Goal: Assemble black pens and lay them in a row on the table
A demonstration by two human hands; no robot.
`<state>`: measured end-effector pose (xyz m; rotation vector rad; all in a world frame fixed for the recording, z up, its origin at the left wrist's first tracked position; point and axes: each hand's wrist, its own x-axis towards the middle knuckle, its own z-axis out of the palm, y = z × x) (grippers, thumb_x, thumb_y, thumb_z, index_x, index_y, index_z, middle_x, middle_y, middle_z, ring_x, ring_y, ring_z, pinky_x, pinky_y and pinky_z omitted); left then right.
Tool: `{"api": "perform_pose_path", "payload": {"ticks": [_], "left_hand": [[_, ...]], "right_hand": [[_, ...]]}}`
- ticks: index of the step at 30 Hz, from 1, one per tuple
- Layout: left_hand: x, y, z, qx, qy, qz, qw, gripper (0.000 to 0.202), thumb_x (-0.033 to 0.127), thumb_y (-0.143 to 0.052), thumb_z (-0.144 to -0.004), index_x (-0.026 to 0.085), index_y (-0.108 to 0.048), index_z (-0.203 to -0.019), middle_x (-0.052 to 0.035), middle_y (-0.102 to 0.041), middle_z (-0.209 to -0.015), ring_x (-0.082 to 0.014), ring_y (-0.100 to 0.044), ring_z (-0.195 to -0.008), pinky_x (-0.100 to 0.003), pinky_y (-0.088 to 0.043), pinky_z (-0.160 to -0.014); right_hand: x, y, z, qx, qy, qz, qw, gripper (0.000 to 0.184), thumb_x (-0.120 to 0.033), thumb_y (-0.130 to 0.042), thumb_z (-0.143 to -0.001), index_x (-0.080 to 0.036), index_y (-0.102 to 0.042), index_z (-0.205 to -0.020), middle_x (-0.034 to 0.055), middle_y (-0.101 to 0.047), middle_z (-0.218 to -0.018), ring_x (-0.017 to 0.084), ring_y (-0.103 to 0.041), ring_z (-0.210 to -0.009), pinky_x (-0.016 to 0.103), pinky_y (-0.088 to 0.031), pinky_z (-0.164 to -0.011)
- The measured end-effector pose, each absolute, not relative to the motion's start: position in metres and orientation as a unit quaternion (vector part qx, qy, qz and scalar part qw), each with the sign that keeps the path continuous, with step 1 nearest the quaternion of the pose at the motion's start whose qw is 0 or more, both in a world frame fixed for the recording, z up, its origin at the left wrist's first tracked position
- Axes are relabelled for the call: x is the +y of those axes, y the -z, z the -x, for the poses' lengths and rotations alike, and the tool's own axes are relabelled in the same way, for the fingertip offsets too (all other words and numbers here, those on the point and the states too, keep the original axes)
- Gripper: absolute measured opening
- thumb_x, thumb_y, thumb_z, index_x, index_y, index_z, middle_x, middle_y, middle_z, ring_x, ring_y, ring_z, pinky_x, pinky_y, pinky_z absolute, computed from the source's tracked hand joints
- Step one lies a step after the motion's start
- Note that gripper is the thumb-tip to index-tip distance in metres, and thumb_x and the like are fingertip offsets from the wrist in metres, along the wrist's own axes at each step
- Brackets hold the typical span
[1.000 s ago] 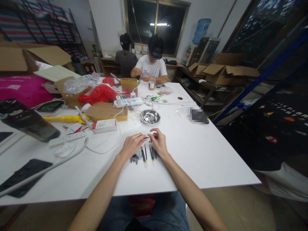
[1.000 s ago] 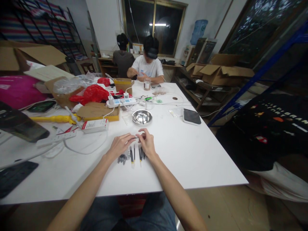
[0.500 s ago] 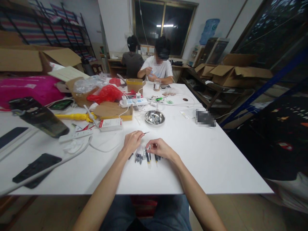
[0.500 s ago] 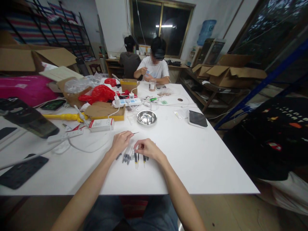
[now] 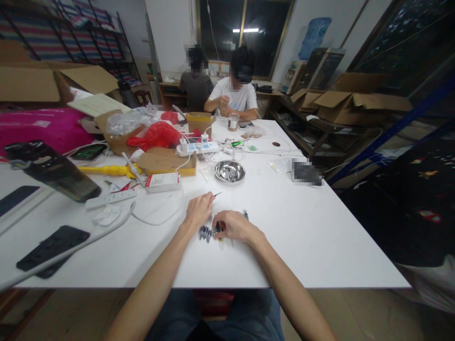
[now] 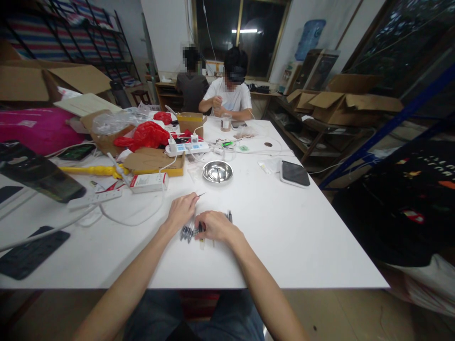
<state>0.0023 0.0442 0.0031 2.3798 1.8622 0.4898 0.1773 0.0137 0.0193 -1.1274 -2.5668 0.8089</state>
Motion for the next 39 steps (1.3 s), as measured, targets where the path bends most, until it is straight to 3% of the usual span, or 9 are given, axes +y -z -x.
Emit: {"api": "perform_pose_path", "payload": {"ticks": [12, 26, 33, 39], "left_hand": [[0.041, 0.0, -0.009, 0.665, -0.144, -0.732, 0.016, 0.031, 0.035, -0.033, -0.103, 0.023, -0.061, -0.103, -0.0084, -0.073, -0.085, -0.0225, -0.069, -0.078, -0.03, -0.037, -0.066], [0.038, 0.002, -0.01, 0.683, -0.135, -0.718, 0.032, 0.034, 0.036, -0.032, -0.103, 0.022, -0.063, -0.106, -0.0097, -0.073, -0.086, -0.0231, -0.068, -0.079, -0.03, -0.039, -0.068], [0.041, -0.002, -0.007, 0.677, -0.115, -0.725, 0.057, 0.034, 0.037, -0.032, -0.103, 0.023, -0.063, -0.107, -0.0084, -0.073, -0.09, -0.0224, -0.068, -0.084, -0.029, -0.038, -0.069], [0.042, -0.002, -0.004, 0.657, -0.112, -0.742, 0.068, 0.036, 0.038, -0.031, -0.103, 0.024, -0.064, -0.107, -0.0079, -0.073, -0.09, -0.0231, -0.068, -0.086, -0.029, -0.039, -0.072]], "right_hand": [[0.013, -0.017, -0.174, -0.891, -0.25, 0.36, 0.117, 0.015, -0.027, -0.083, -0.075, -0.021, -0.074, -0.087, -0.0001, -0.064, -0.078, 0.014, -0.057, -0.072, 0.023, -0.035, -0.064], [0.018, -0.016, -0.178, -0.862, -0.304, 0.372, 0.161, 0.017, -0.028, -0.084, -0.075, -0.018, -0.075, -0.086, 0.001, -0.066, -0.077, 0.013, -0.056, -0.067, 0.022, -0.041, -0.066], [0.03, -0.014, -0.196, -0.754, -0.433, 0.386, 0.308, 0.027, -0.041, -0.077, -0.079, -0.015, -0.072, -0.084, 0.0031, -0.07, -0.077, 0.014, -0.058, -0.066, 0.024, -0.044, -0.064], [0.045, -0.006, -0.208, -0.692, -0.431, 0.416, 0.402, 0.023, -0.036, -0.076, -0.076, -0.016, -0.069, -0.086, 0.0024, -0.07, -0.076, 0.015, -0.062, -0.069, 0.025, -0.043, -0.062]]}}
